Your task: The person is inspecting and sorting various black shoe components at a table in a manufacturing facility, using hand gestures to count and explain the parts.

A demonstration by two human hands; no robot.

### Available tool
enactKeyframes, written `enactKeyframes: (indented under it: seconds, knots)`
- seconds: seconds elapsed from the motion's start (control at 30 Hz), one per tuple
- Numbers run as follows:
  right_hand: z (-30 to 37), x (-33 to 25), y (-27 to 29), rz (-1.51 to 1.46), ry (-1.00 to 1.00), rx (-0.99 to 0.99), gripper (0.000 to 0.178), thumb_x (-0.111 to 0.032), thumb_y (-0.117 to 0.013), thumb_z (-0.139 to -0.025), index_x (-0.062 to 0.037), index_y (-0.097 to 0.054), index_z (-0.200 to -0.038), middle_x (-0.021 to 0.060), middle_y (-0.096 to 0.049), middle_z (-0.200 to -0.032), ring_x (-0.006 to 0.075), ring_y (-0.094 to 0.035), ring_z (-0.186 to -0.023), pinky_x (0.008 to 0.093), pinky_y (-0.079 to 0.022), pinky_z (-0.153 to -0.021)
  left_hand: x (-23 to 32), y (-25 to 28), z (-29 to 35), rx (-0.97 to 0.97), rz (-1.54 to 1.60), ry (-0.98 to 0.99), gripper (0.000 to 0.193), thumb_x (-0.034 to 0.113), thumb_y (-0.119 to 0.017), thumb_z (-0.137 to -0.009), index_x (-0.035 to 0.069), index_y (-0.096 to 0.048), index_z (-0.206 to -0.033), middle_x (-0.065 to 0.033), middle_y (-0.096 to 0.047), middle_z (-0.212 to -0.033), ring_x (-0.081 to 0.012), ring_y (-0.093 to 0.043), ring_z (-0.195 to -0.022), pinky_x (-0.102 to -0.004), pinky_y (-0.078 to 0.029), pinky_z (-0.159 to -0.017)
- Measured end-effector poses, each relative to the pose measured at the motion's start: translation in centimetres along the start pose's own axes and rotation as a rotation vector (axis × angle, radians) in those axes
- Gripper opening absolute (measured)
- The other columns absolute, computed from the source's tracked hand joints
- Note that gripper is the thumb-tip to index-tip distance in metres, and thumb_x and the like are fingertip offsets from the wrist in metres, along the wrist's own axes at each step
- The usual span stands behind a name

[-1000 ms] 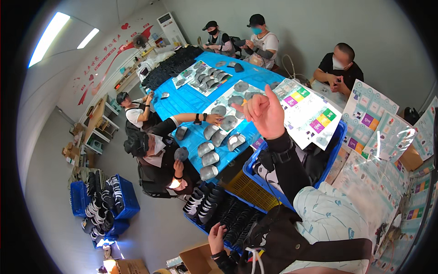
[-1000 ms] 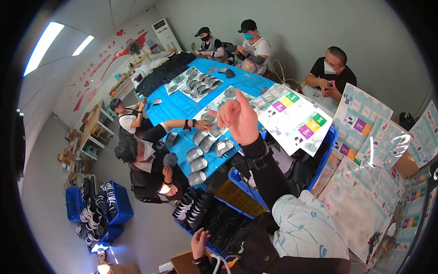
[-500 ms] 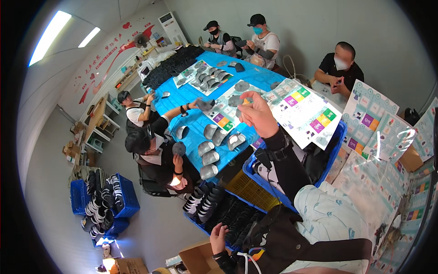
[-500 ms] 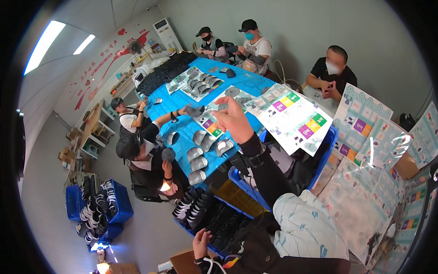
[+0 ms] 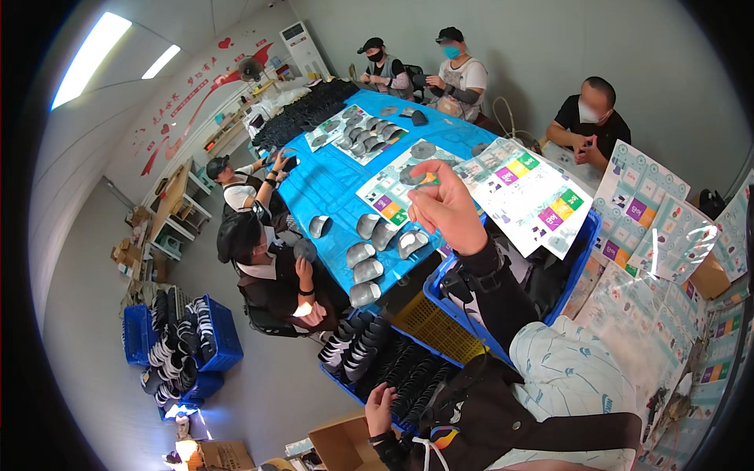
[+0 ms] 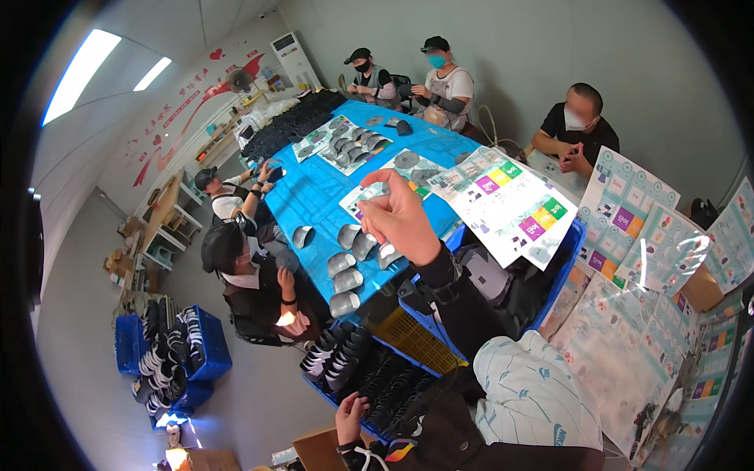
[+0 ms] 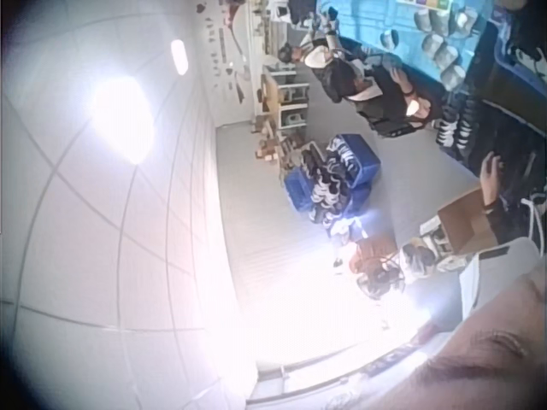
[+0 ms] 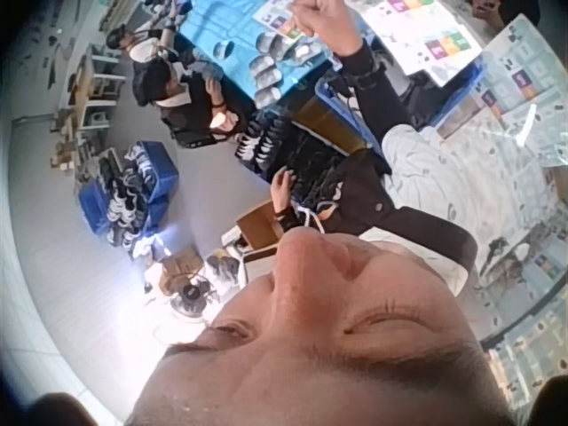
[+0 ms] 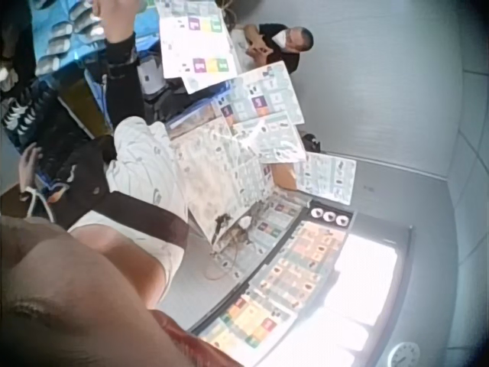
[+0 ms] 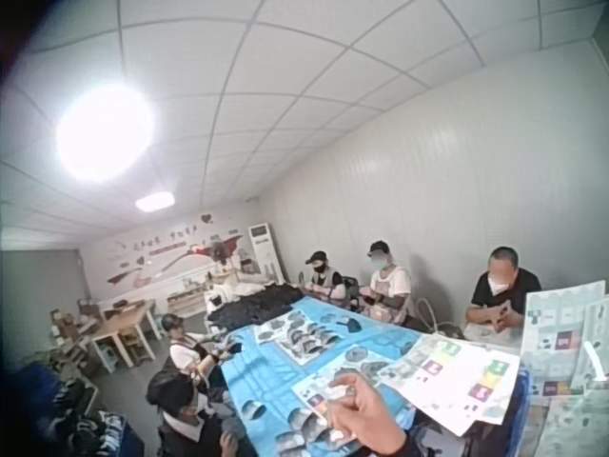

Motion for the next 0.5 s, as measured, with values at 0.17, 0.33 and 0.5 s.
enactKeyframes:
  seconds: [0.17,0.33,0.5]
  knots:
    - [0.3,-0.5,-0.8,-0.011,0.071,-0.011,0.027,-0.002,-0.056,-0.100,-0.0006,-0.044,-0.124,-0.0005,-0.049,-0.055,0.0066,-0.044,-0.047,0.0279,-0.047,-0.063,0.0,-0.1,0.2,0.008,0.006,0.000,0.036,0.019,-0.063,-0.103,-0.001,-0.059,-0.133,-0.0131,-0.074,-0.112,-0.0159,-0.071,-0.093,-0.0286,-0.055,-0.085]
    - [0.3,-0.8,-2.2,0.072,0.091,0.041,0.017,-0.002,-0.062,-0.097,-0.0049,-0.048,-0.106,-0.0032,-0.042,-0.059,0.0043,-0.042,-0.055,0.0259,-0.041,-0.059,-0.3,0.2,0.1,0.009,0.019,-0.004,0.036,0.019,-0.064,-0.103,-0.001,-0.059,-0.133,-0.0126,-0.074,-0.111,-0.0155,-0.071,-0.091,-0.0280,-0.055,-0.083]
    - [-0.9,2.1,-1.7,0.454,0.273,0.120,0.035,-0.001,-0.068,-0.089,-0.0070,-0.038,-0.074,-0.0034,-0.035,-0.063,0.0048,-0.034,-0.062,0.0273,-0.031,-0.054,-0.1,0.2,0.1,0.014,0.022,-0.004,0.035,0.018,-0.063,-0.103,-0.001,-0.060,-0.133,-0.0119,-0.074,-0.110,-0.0153,-0.071,-0.091,-0.0273,-0.055,-0.084]
Point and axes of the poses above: each hand's wrist, its own z-axis away from the middle knuckle, its own y-axis out of the back of the hand, x = y × z, the point moved 1 cm from there along -z, towards the middle knuckle
